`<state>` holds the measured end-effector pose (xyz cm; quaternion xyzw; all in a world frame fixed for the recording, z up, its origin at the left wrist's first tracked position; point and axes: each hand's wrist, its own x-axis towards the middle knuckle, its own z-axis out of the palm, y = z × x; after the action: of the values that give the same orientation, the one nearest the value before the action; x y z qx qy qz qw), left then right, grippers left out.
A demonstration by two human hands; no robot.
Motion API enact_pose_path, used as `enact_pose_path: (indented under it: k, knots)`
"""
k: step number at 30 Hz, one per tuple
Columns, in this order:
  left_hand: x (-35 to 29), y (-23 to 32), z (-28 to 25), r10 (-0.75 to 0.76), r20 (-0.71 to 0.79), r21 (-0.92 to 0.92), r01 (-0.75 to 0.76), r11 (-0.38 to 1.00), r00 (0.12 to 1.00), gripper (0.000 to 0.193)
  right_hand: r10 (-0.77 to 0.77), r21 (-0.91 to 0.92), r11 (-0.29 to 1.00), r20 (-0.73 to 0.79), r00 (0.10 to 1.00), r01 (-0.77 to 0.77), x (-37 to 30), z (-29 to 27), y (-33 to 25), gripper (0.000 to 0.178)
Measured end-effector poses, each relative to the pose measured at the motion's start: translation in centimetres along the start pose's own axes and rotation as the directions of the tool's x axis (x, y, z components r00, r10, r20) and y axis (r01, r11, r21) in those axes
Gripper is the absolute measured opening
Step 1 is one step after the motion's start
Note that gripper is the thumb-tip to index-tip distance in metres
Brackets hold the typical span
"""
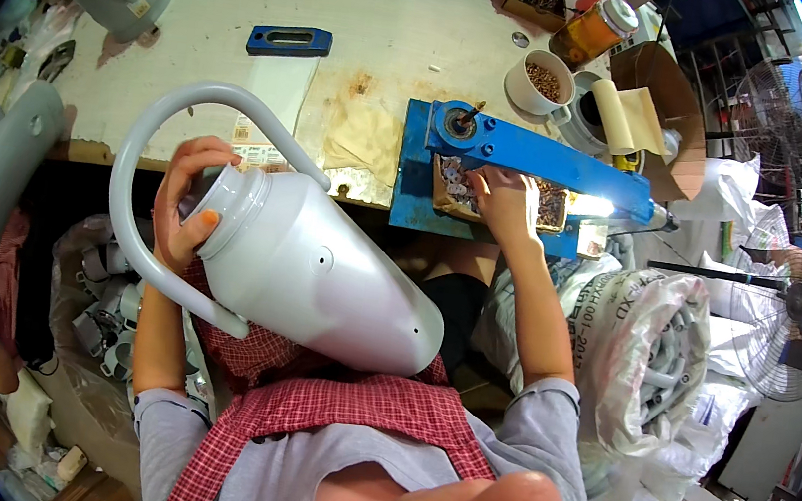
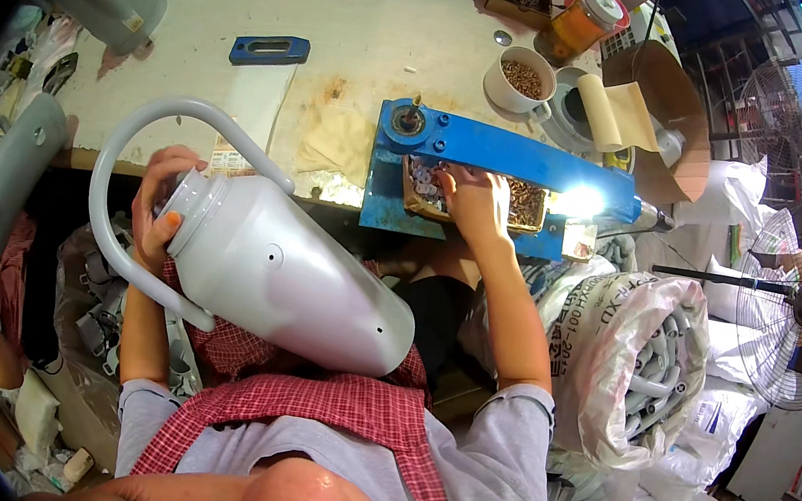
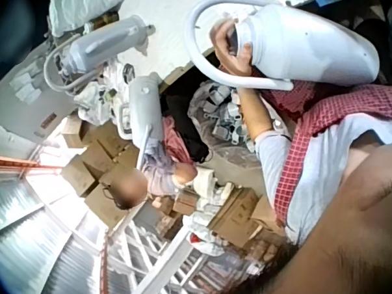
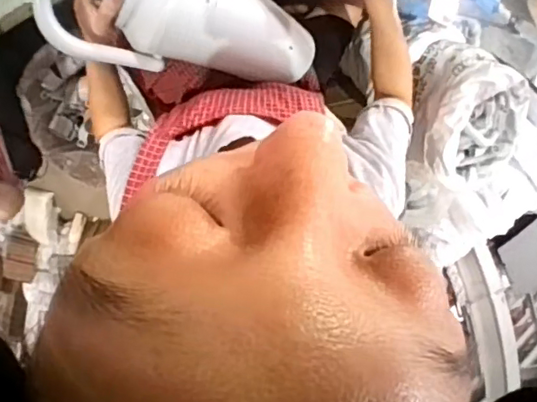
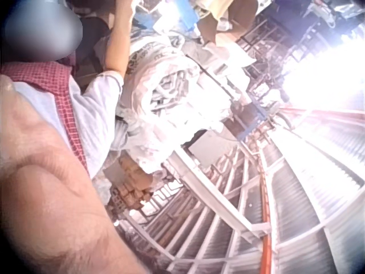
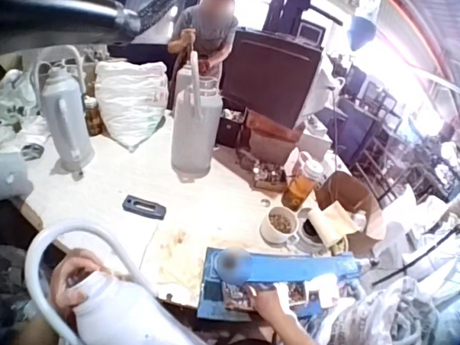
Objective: The person assembles grey plastic kettles by hand, inserting small metal components into the base of each unit. They retrieve parts from a nearby bag and place the finished kettles on a table.
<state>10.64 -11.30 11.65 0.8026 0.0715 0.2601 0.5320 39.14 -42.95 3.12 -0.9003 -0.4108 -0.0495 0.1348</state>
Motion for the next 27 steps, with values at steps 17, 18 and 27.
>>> enact_pose_path:
  k: [17,18,27]
  knots:
    - [-5.7,-1.3,-5.1,-0.122,-0.074,0.096,0.129,0.987,0.990,0.044,-0.094,0.228,0.959,-0.310,0.946,0.170,-2.3,-6.5,-1.3,0.013]
    - [-6.6,-1.0,-5.0,-0.181,-0.180,0.033,0.190,0.981,0.967,0.044,-0.076,0.301,0.933,-0.375,0.924,0.199,-1.8,-8.3,-3.3,0.015]
    - [-11.7,-5.0,-8.9,-0.476,-0.429,-0.539,0.206,0.817,0.768,0.044,-0.216,0.240,0.835,-0.684,0.697,0.495,6.5,-11.5,-8.1,0.020]
